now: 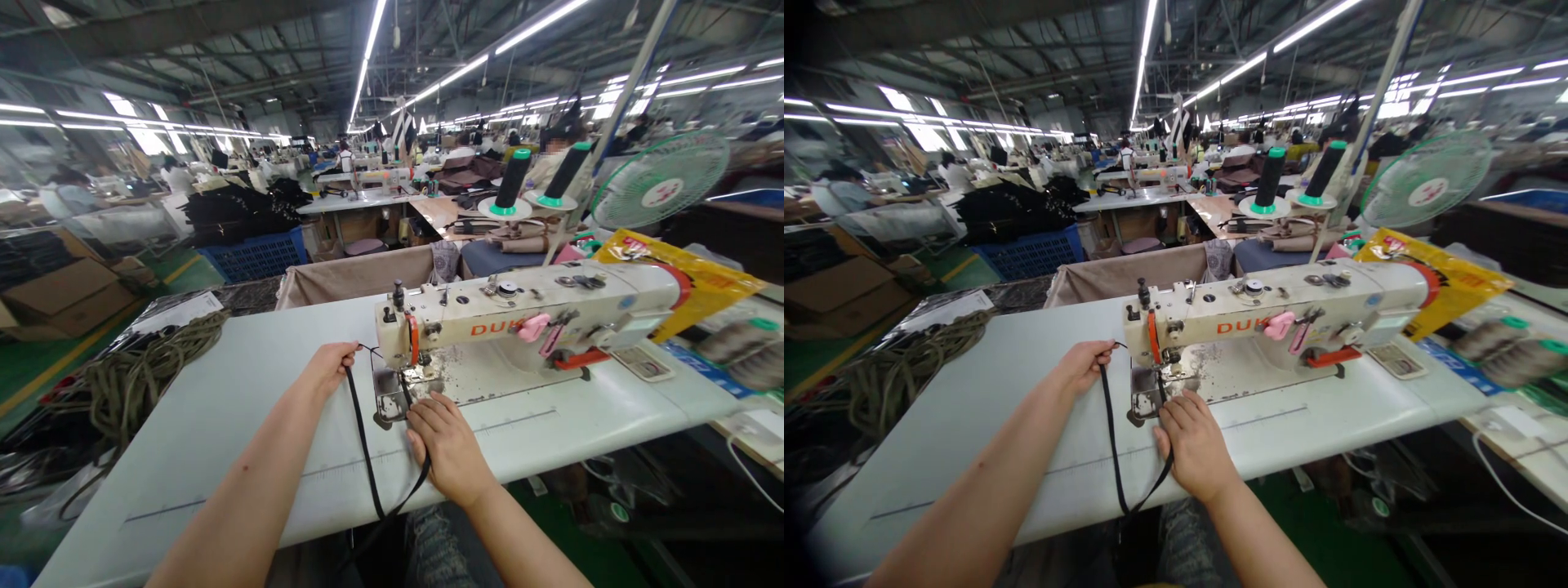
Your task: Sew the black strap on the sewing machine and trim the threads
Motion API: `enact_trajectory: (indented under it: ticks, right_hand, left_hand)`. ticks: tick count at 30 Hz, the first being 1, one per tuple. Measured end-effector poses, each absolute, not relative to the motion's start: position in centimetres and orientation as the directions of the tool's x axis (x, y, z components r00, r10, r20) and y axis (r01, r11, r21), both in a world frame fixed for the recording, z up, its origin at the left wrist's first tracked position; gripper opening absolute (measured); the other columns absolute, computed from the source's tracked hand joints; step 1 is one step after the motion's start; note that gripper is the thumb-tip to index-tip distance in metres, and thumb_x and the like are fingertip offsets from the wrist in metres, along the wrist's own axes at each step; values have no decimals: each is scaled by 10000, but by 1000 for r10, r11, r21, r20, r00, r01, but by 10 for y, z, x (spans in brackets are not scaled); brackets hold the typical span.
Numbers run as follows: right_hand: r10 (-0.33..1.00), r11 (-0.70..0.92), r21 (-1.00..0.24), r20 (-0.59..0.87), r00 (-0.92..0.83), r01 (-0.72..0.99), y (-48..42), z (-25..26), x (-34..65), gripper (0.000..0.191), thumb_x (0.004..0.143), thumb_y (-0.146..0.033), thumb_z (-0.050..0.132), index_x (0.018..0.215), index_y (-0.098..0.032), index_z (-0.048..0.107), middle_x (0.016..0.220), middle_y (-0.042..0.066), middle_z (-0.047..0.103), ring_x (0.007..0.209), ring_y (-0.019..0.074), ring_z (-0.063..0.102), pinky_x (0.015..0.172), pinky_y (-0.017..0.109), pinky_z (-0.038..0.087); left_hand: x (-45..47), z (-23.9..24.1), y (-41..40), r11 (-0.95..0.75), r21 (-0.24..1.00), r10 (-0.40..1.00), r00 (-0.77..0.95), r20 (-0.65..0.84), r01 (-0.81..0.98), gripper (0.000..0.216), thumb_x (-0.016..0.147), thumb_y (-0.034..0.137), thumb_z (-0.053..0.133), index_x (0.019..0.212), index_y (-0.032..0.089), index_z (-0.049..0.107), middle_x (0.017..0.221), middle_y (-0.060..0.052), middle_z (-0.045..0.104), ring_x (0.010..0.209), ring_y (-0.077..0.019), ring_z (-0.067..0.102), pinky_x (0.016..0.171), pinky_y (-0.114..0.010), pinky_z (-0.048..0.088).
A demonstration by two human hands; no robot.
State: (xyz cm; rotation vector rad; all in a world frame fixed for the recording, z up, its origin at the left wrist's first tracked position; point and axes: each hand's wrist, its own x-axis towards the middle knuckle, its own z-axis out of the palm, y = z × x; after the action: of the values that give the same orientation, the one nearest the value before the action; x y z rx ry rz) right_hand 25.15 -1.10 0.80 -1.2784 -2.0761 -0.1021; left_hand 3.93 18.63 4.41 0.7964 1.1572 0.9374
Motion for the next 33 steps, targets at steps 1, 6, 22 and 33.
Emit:
enact_trajectory:
  ticks: [1, 6, 22, 33]
  right_hand:
    - [757, 514, -276, 591, -279, 812, -11, 8, 252, 239, 1066, -232, 511, 1182, -160, 707, 1172, 107, 752, 1130, 288, 663, 1137, 554, 464]
    - [753, 515, -278, 600, -272, 811, -11, 9, 251, 246, 1067, -228, 501, 1178, -159, 710, 1167, 108, 754, 1122, 282, 665, 1137, 551, 466]
    - [749, 521, -270, 599, -282, 810, -13, 10, 252, 244, 1055, -219, 502, 1136, -183, 729, 1137, 103, 762, 1114, 258, 680, 1144, 536, 476]
    - [671, 589, -154, 641, -373, 793, -7, 12, 255, 270, 1073, -228, 470, 1124, -186, 732, 1104, 90, 780, 1069, 256, 701, 1110, 496, 454]
  left_hand:
    - [37, 47, 186, 417, 883, 909, 128, -397, -216, 108, 781, 115, 765, 730, 32, 720, 592, 24, 482, 428, -11, 352, 378, -154, 134]
    - [29, 63, 184, 466, 817, 884, 153, -441, -339, 178, 912, 46, 617, 759, 13, 700, 614, 20, 460, 418, -7, 378, 334, -111, 171]
    - [-19, 81, 171, 448, 633, 884, 211, -417, -631, 219, 1018, 44, 446, 1001, 18, 662, 665, 20, 493, 449, -25, 444, 373, -112, 354]
    - [-43, 89, 161, 331, 558, 914, 112, -390, -761, 226, 1008, 28, 447, 966, 9, 669, 589, 53, 439, 414, -16, 394, 390, -109, 302]
